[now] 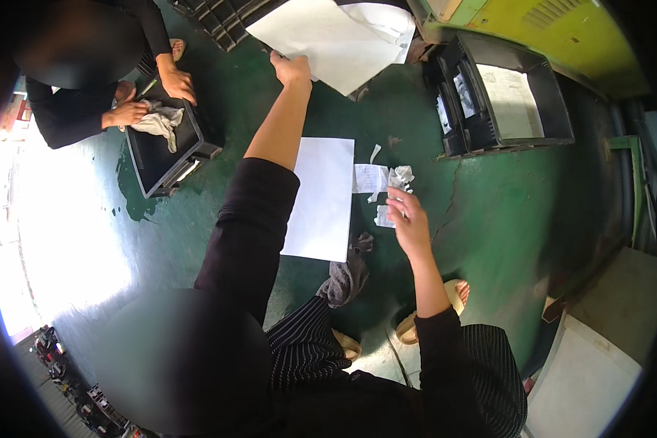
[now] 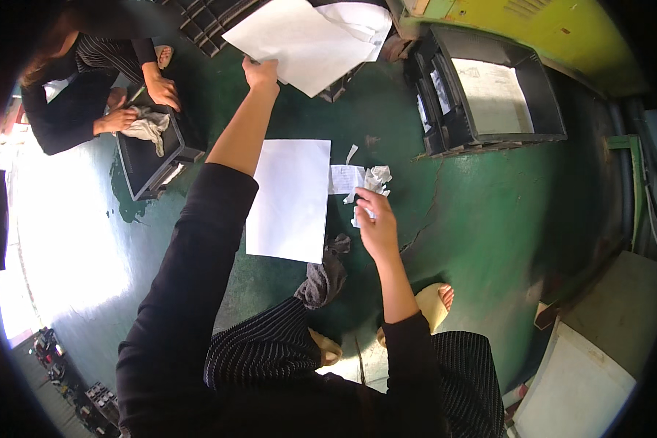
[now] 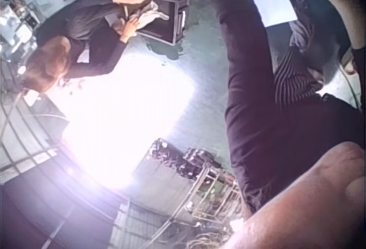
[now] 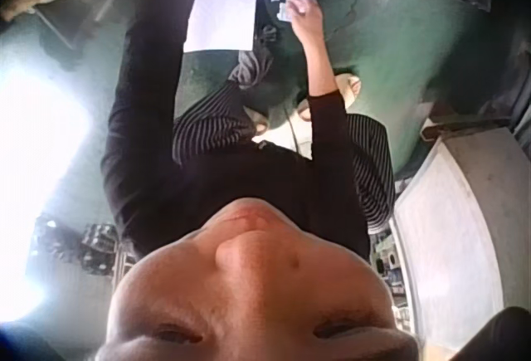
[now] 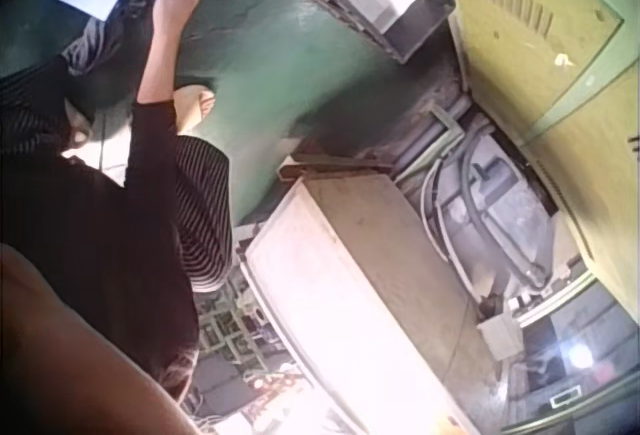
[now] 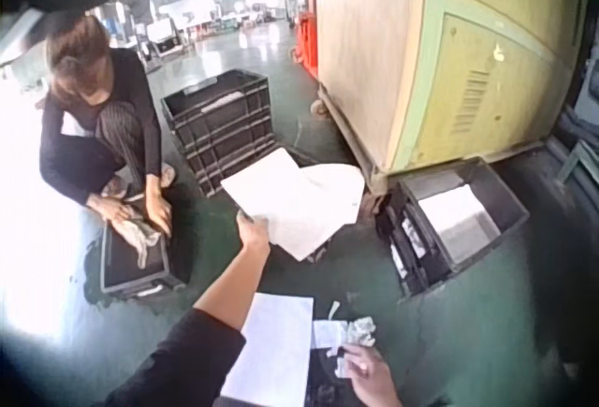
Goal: The person sits on the floor and repeatedly folds white sheets of paper in half. They place the folded sheets into a black plastic crate and occasionally wipe the crate with a cloth. Another person is visible in the background performing similar actions.
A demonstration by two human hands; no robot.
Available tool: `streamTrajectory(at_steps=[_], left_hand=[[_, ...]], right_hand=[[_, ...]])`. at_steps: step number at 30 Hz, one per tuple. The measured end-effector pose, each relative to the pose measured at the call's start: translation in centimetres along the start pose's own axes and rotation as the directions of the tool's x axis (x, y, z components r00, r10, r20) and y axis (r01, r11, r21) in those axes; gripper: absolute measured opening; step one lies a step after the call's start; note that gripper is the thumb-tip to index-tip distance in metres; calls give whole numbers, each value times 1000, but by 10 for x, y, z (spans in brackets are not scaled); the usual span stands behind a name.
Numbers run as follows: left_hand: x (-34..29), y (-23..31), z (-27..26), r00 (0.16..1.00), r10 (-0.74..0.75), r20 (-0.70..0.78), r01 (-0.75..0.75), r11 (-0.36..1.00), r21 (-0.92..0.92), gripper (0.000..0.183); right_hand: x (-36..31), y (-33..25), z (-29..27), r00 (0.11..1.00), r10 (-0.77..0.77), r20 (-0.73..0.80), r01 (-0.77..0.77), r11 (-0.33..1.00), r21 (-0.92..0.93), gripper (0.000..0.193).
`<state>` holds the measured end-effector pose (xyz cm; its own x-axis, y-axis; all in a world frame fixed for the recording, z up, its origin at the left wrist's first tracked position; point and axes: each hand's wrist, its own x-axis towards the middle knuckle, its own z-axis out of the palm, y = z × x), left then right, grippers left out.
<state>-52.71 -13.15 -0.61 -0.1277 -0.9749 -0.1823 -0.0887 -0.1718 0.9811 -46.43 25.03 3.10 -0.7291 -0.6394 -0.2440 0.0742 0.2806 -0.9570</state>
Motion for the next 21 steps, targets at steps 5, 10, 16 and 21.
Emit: streamTrajectory(at_steps=[5,10,16,21], left_hand=[[-35,38,-23,973,-44,228,57,997,-51,77],[-51,16,-121,933,-26,358,6,998,58,59],[-103,-69,-237,899,-387,204,292,879,378,56],[-127,-103,-276,815,-481,324,390,868,307,58]], right_hand=[[10,59,41,981,178,79,-124,885,-449,16],[9,70,84,912,374,-169,-391,668,-633,28],[13,68,90,940,314,131,-242,887,-392,26],[-5,23,71,878,327,350,-327,943,-61,22]])
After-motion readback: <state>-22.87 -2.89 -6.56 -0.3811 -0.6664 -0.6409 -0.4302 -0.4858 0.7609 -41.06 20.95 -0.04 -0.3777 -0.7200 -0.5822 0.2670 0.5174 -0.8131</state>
